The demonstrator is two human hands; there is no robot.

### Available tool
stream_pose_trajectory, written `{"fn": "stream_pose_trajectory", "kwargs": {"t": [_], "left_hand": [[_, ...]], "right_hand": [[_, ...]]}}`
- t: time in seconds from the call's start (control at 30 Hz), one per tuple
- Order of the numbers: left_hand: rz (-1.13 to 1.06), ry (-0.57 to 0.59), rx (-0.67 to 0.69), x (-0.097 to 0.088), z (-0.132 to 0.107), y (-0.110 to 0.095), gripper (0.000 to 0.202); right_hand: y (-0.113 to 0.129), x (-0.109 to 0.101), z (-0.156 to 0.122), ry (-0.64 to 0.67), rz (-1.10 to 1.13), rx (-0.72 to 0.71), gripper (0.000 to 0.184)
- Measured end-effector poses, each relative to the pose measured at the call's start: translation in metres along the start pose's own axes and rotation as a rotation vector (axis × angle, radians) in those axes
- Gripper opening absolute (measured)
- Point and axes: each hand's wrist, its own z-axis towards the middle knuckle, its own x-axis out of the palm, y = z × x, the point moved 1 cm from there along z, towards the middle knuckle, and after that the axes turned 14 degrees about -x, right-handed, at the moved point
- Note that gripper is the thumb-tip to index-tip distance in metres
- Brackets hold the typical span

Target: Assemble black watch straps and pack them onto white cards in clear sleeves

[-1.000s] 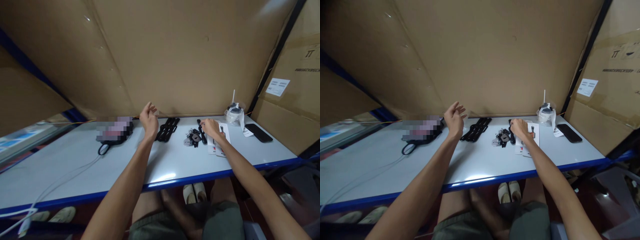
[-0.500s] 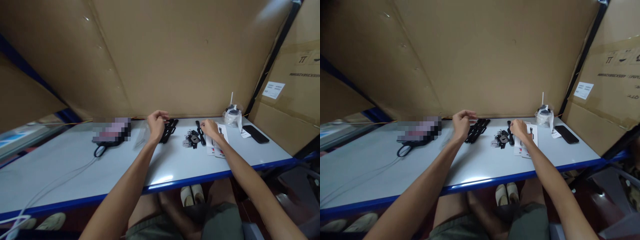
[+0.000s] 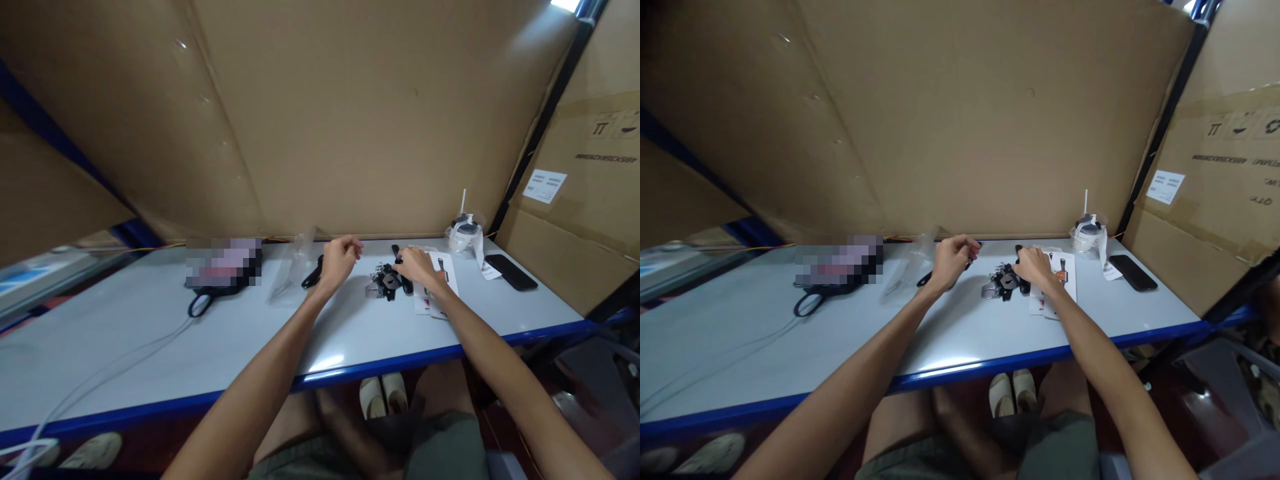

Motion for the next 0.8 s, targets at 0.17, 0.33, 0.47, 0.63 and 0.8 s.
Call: {"fn": "stream_pose_trajectory", "kwargs": {"t": [0.17, 0.33, 0.47, 0.63, 0.8], "left_hand": [[0.023, -0.042, -0.002, -0.003, 0.001, 0.001, 0.027], [0.028, -0.043, -0.001, -0.002, -0.001, -0.002, 0.028], [0.029, -0.04, 0.004, -0.001, -0.002, -0.002, 0.029], [0.019, -0.026, 0.004, 0.001, -0.003, -0.002, 0.028], [0.053, -0.009, 0.007, 0.003, -0.006, -0.004, 0.028]], "right_hand": [[0.007, -0.004, -0.004, 0.046, -0.025, 0.026, 0.03], [0.012, -0.006, -0.005, 0.05, -0.043, 0.013, 0.03], [0.011, -0.004, -0.003, 0.011, -0.028, 0.047, 0.031], [0.007, -0.001, -0.001, 0.0, -0.005, 0.082, 0.031], [0.008, 0.002, 0.0, -0.003, 0.0, 0.06, 0.029]]}}
